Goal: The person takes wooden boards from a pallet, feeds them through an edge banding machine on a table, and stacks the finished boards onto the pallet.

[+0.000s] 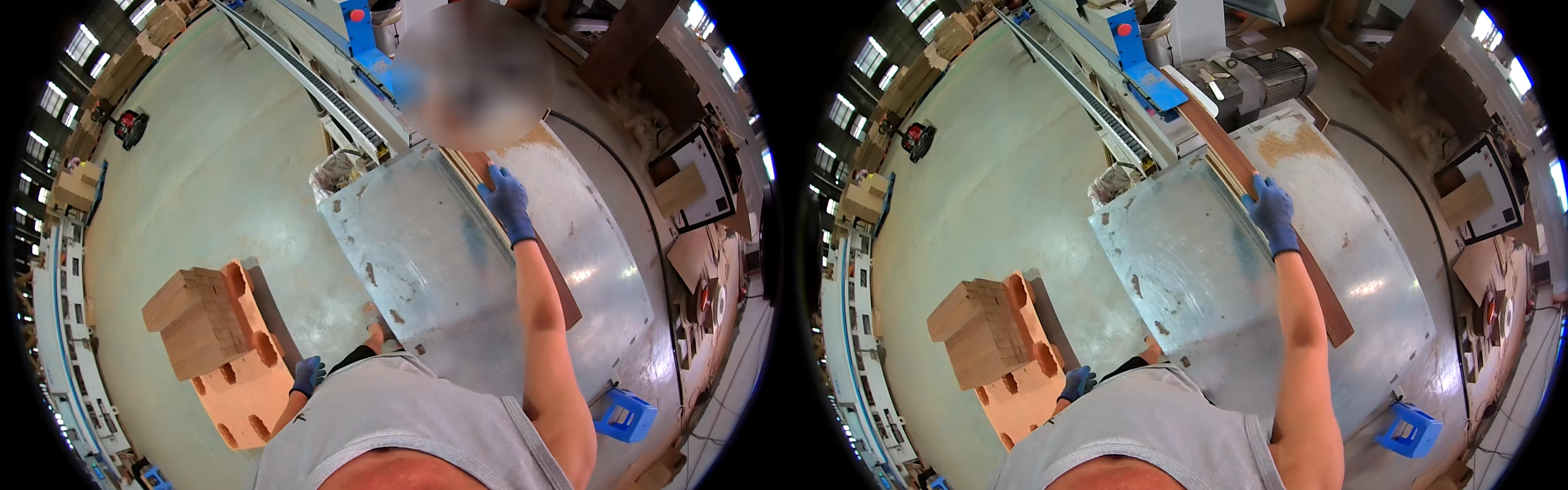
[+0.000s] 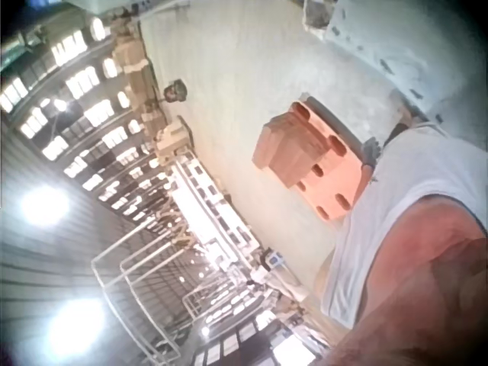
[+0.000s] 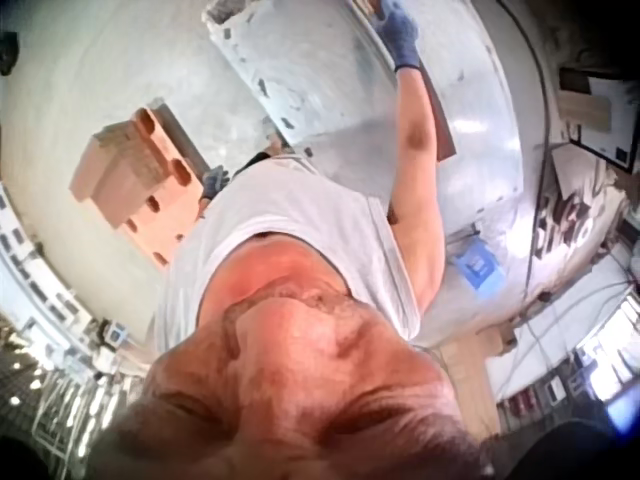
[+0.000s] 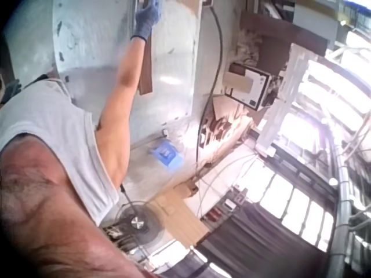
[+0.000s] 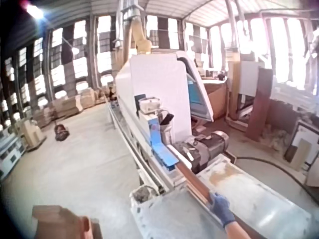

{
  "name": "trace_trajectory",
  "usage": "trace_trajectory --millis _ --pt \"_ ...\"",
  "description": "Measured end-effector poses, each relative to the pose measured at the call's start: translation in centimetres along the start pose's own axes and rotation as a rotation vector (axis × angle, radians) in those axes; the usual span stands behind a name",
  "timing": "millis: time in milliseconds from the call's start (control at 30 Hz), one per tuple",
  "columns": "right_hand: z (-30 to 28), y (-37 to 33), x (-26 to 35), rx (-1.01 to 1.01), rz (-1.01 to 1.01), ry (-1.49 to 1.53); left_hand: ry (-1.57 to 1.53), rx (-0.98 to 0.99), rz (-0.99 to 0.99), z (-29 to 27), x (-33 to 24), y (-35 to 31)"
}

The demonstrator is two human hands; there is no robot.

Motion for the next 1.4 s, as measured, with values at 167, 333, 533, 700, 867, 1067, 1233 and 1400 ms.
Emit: trace_trajectory --millis 167,333,533,700,867,1067,1233,1400 --pt "-5.3 -8.9 -3.3 0.092 0.071 0.047 0.154 -0.046 -0.046 0.8 -0.4 0.3" --pt "-10.8 -18.6 -6.6 0.178 0.147 0.051 0.116 0.013 -0.011 2.2 -1.5 1.9" --pt "-14.8 -25.8 -8.7 0.229 0.249 0.015 0.198 0.032 0.051 4.1 -3.8 1.2" --pt "-14.5 -25.7 -8.8 0.247 0.233 0.019 0.238 -0.02 0.077 4.4 -3.8 0.7" --pt "-13.5 -23.9 -9.1 0.203 0.027 0.06 0.143 0.146 0.207 3.4 -2.2 3.6" --pt "-13.1 -24.9 -11.3 0.317 0.097 0.159 0.48 -0.041 0.291 3.8 -5.0 1.8" --pt "-10.8 -22.6 -14.7 0.522 0.403 0.349 0.35 -0.169 0.175 2.5 -3.2 -0.5" --pt "-6.2 -15.3 -14.6 0.512 0.376 0.526 0.393 -0.175 0.175 2.2 -2.3 0.0"
Point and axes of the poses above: each hand's wrist, its own y-axis towards the middle knuckle, its own z-axis out of the palm, x = y × z, the point moved 5 cm from there along y, towards the middle knuckle, and after that the axes turned 1 degree about x, right-handed, at the moved point
